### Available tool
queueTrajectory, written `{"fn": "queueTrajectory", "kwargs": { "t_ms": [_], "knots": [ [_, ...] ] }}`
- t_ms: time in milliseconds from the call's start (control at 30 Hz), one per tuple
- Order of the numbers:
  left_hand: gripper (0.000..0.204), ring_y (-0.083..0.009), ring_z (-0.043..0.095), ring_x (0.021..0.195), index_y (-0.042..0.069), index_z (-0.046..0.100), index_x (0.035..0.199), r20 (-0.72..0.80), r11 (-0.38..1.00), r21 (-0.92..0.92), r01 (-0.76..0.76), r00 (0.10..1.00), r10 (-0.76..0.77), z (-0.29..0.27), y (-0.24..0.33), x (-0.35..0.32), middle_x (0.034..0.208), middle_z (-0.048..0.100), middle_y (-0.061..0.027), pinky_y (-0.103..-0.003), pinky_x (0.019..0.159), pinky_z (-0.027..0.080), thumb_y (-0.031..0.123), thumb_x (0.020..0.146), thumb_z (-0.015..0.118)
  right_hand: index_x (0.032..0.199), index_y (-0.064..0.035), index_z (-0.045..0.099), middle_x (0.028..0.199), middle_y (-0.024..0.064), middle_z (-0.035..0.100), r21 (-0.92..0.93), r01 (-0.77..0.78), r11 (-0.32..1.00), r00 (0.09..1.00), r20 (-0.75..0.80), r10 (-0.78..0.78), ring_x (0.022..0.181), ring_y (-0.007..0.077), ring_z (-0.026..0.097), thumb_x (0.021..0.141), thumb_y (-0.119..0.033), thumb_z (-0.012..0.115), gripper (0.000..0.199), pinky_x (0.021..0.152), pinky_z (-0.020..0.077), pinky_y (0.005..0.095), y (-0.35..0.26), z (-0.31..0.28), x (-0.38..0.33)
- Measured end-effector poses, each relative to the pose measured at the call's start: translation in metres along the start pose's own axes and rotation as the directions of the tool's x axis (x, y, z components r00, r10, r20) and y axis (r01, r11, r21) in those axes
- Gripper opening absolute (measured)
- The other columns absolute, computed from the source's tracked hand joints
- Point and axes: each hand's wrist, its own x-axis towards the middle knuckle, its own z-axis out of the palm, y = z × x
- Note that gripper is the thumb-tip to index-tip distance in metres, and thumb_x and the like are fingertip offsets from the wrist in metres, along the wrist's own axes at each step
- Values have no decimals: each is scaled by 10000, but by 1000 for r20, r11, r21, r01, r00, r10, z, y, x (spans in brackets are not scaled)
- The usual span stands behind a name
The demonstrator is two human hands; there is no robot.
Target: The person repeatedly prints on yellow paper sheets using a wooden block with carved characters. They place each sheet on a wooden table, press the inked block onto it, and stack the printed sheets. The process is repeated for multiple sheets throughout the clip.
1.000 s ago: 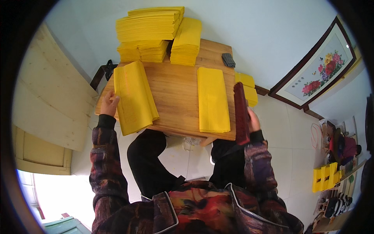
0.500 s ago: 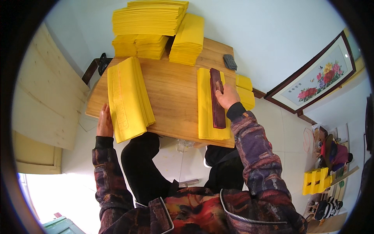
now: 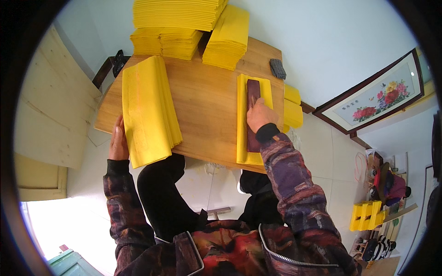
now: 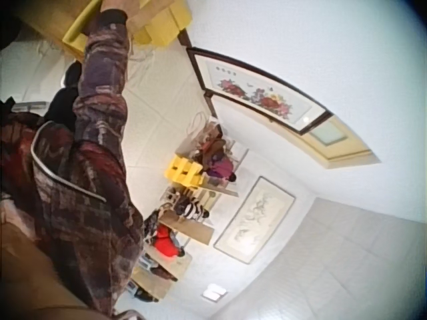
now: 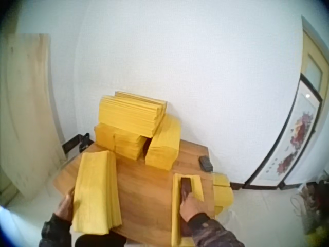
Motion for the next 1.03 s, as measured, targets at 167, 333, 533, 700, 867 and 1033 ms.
{"fn": "queueTrajectory", "kwargs": {
  "t_ms": [167,333,533,700,867,1033],
  "knots": [
    [580,-216,313,1280,-2,191,1380,-13,1000,-3,-3,1000,3,4,2,2,1412,285,-129,-325,1044,273,355,951,350,974,-32,459,839,219,633,74,-33,997,999,-14,34,794,388,613,836,-296,479,298,708,475,467,14,1,9],
    [582,-219,317,1277,-11,188,1377,5,1000,12,-19,1000,19,8,1,0,1404,300,-136,-322,1041,272,348,950,353,982,-13,456,821,251,625,-101,34,994,998,-50,-39,767,425,606,858,-309,436,321,704,463,504,4,13,11],
    [566,-221,309,1283,-3,213,1373,-46,1000,30,0,999,1,2,1,1,1410,294,-134,-327,1056,240,342,951,362,972,-24,458,822,232,630,-44,9,999,999,-33,-11,786,398,614,841,-291,469,297,686,474,483,9,7,8],
    [493,-211,337,1267,25,309,1345,-430,972,236,-14,895,117,3,23,-7,1385,345,-126,-331,1045,233,315,954,387,970,-11,452,816,217,635,-11,3,1000,999,-42,-3,780,381,619,834,-266,489,292,677,478,466,9,7,12],
    [342,-208,448,1152,26,449,1215,-487,794,539,-281,665,566,42,84,-41,1249,490,-119,-319,958,314,227,942,403,955,11,452,824,214,640,-11,45,999,999,-12,-45,765,362,630,828,-247,503,292,679,488,446,9,4,9],
    [285,-238,492,1073,30,490,1138,-141,630,459,-626,649,748,116,107,-72,1183,534,-115,-316,908,348,199,917,428,1006,-21,449,856,225,637,17,-8,1000,1000,24,7,807,365,633,814,-277,541,334,723,488,464,5,3,11]
  ]
}}
